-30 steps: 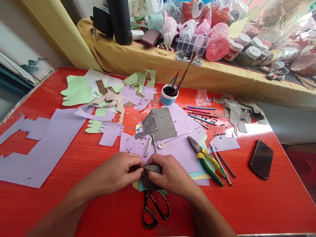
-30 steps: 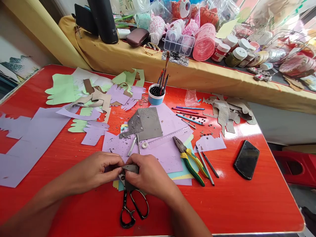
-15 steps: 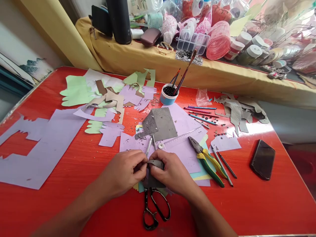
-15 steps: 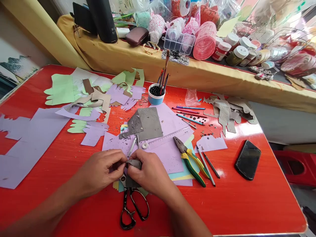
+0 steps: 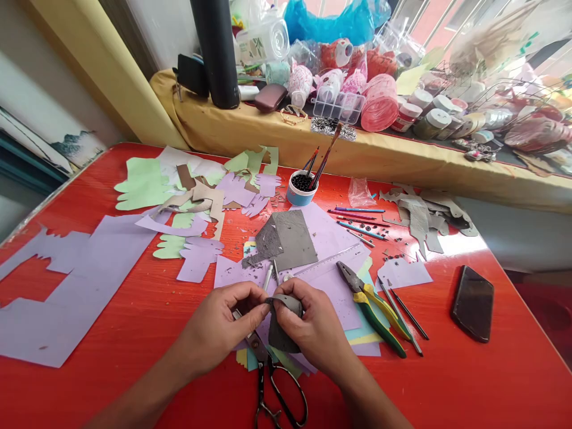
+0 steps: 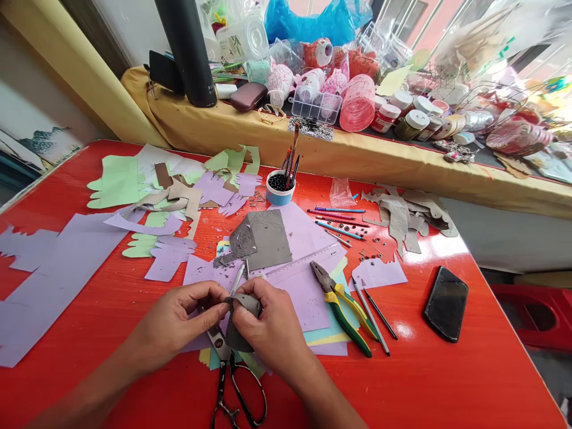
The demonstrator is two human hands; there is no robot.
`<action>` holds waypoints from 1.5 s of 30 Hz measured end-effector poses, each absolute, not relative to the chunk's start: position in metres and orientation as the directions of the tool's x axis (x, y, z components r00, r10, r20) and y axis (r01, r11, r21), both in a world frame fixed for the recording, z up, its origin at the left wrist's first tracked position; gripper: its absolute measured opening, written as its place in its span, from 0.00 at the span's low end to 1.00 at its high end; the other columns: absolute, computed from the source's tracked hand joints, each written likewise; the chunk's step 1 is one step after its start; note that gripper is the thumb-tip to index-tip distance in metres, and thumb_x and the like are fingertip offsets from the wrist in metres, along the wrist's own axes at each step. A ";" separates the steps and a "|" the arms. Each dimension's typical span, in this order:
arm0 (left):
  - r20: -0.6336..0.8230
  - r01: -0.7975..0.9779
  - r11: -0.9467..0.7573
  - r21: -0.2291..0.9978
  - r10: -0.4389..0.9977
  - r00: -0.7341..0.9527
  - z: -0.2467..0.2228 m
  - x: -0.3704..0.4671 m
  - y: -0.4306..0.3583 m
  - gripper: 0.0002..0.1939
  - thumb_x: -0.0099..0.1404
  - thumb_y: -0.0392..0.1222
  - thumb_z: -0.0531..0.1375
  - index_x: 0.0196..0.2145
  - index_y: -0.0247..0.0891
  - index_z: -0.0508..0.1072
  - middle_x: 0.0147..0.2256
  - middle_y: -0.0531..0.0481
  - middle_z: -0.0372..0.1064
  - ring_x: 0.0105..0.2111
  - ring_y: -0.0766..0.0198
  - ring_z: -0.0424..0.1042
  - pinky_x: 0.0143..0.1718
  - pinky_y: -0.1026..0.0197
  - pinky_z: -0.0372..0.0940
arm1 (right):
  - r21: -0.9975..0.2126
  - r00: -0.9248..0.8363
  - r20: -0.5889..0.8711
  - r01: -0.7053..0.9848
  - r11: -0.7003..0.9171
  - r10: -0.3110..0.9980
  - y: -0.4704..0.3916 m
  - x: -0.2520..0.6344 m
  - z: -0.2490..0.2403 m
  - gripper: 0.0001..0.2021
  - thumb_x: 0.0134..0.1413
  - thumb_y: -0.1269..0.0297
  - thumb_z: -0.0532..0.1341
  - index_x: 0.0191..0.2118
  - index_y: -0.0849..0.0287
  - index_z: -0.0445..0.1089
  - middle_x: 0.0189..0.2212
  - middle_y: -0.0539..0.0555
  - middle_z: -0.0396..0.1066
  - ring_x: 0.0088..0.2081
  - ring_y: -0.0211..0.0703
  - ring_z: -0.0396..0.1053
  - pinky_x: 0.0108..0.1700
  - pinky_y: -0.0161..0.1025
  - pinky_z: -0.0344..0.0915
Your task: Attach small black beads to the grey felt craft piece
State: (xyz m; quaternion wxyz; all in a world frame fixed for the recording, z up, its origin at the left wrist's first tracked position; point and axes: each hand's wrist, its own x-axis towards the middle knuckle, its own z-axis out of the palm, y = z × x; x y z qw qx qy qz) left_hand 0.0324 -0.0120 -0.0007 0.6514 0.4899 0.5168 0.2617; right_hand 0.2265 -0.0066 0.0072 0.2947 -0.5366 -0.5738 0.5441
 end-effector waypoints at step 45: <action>-0.175 0.145 0.145 0.979 0.960 0.221 0.006 0.044 -0.018 0.15 0.72 0.51 0.60 0.33 0.41 0.77 0.30 0.50 0.71 0.30 0.61 0.70 0.32 0.64 0.68 | -0.942 -0.186 0.042 0.321 0.101 0.982 -0.018 0.220 0.007 0.06 0.62 0.69 0.58 0.35 0.55 0.71 0.25 0.46 0.71 0.26 0.37 0.66 0.29 0.32 0.61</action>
